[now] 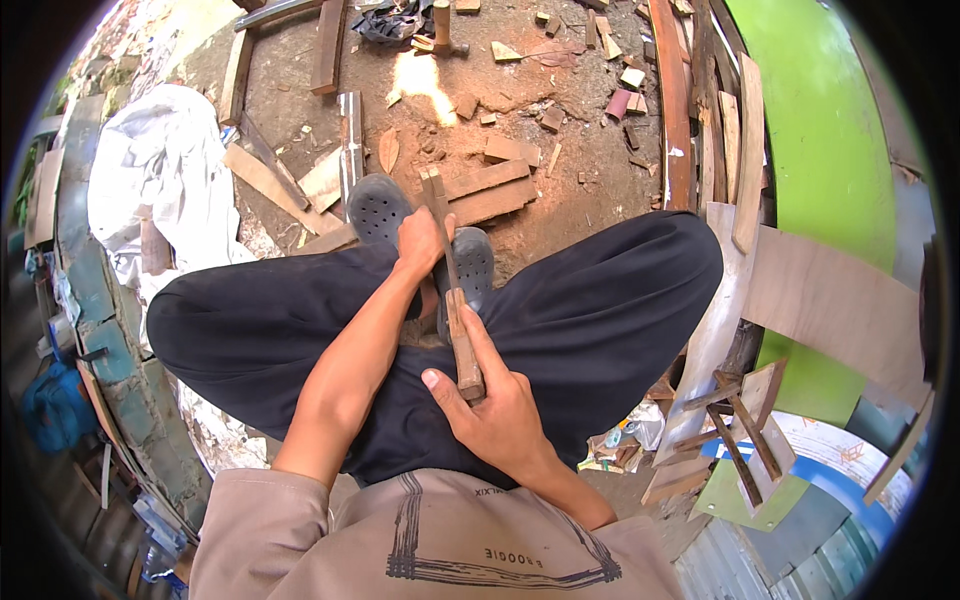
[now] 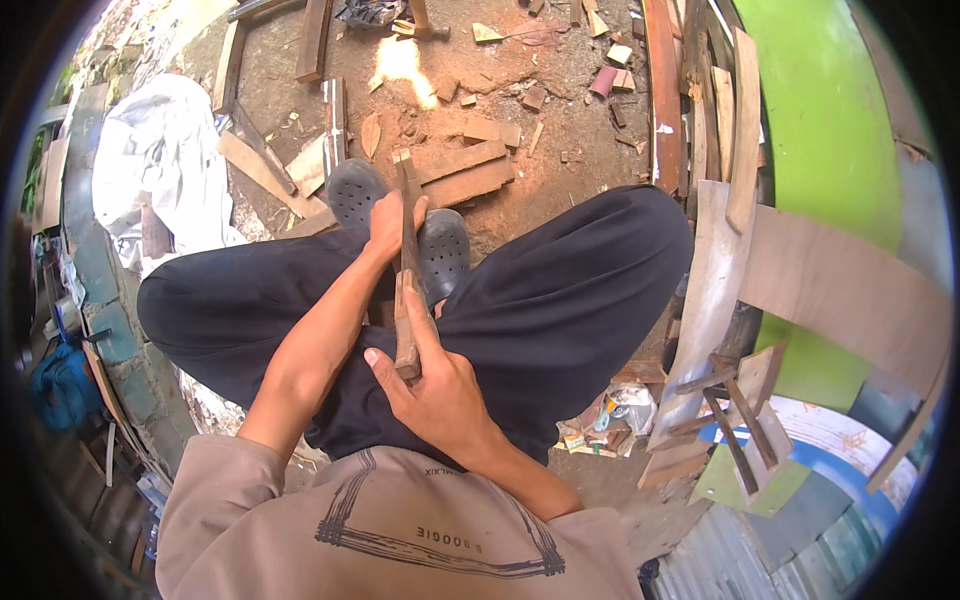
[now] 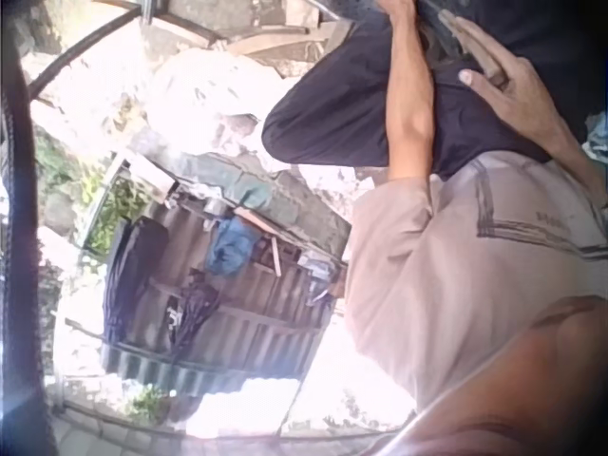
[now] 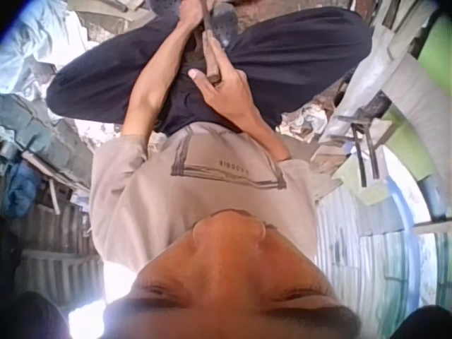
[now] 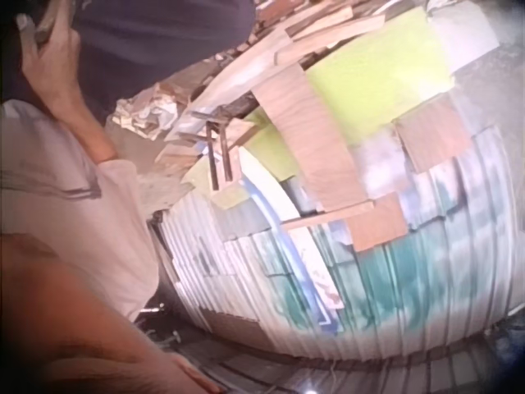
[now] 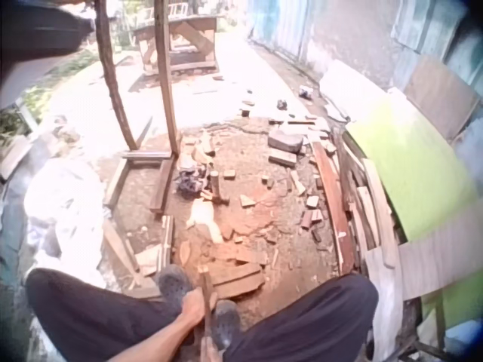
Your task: The person sits cross-legged on the ground and uses a hand saw to cut a small wooden plank into shorter pieces. They then use a hammer to split or adjust the cut pieces. The work area is cluttered with wood scraps and tools.
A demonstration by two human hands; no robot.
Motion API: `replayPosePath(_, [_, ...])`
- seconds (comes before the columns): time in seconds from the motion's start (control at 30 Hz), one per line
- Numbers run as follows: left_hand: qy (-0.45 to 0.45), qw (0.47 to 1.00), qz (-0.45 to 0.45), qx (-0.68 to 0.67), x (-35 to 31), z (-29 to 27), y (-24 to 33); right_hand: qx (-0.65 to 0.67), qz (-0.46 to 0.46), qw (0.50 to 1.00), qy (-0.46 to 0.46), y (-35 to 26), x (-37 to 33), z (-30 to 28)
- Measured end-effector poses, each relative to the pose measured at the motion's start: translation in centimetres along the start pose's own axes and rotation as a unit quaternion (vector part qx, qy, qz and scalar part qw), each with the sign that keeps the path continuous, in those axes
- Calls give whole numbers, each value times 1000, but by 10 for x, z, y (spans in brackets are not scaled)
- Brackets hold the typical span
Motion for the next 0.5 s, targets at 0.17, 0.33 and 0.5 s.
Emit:
replayPosePath(0.17, [34, 999, 33, -13, 10, 3, -8, -22, 33, 999, -8, -4, 2, 9])
replayPosePath(0.33, [54, 996, 26, -63, 12, 9, -8, -44, 17, 998, -30, -13, 1, 19])
replayPosePath(0.5, [65, 995, 20, -70, 9, 3, -14, -66, 2, 997, -31, -15, -3, 28])
Point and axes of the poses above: each hand's wrist, its own x-axis towards the middle knuckle, its own z-axis out of the palm, y = z × x, the point moved 10 cm from there along x, towards the middle knuckle, and after that the axes turned 9 degrees about y, right-handed, at the moved point
